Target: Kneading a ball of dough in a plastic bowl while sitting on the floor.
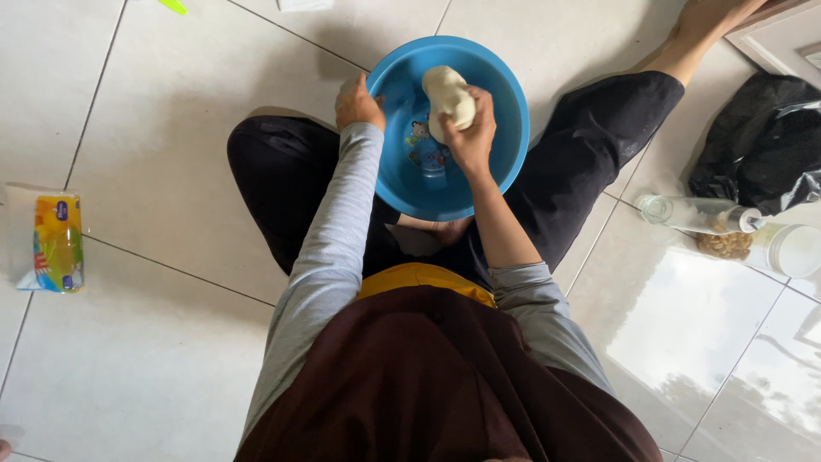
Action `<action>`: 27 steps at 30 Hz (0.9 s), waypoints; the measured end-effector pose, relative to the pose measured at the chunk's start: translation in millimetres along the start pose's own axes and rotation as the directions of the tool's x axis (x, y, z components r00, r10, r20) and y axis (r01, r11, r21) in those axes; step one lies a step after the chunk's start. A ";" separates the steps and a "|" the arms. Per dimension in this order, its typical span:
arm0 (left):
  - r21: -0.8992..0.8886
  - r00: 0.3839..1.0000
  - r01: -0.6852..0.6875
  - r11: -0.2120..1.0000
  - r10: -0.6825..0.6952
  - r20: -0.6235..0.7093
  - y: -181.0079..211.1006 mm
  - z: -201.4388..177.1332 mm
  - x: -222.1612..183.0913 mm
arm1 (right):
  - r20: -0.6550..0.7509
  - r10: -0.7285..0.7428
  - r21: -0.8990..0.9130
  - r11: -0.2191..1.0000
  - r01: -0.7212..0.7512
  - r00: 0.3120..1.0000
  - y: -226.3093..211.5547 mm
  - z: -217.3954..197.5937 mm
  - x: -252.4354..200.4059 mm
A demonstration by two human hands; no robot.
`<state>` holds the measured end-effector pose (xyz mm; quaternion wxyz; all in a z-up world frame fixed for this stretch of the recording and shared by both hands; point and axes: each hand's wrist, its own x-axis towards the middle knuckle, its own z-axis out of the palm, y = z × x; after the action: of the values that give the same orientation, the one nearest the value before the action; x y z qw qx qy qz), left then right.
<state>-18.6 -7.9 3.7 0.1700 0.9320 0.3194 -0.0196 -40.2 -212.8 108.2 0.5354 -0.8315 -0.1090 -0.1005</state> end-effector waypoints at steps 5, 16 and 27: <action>0.018 0.998 -0.009 1.000 0.008 0.062 -1.3 4.0 4.8 | 0.496 0.248 -0.675 0.713 0.190 0.832 47.9 38.5 -50.0; 0.037 0.993 0.020 0.999 -0.024 0.118 6.0 -8.0 -0.3 | 0.827 0.423 -0.532 0.803 0.270 0.370 -0.8 -10.1 -30.0; -0.031 0.958 0.037 0.999 -0.026 0.287 -6.2 6.6 8.3 | 0.281 0.238 -0.513 0.856 -0.064 0.930 102.7 -0.9 32.7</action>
<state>-15.2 -0.6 -5.7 0.2310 0.9109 0.3066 -0.1513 20.7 -252.5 28.7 0.2844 -0.9513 -0.1022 0.0603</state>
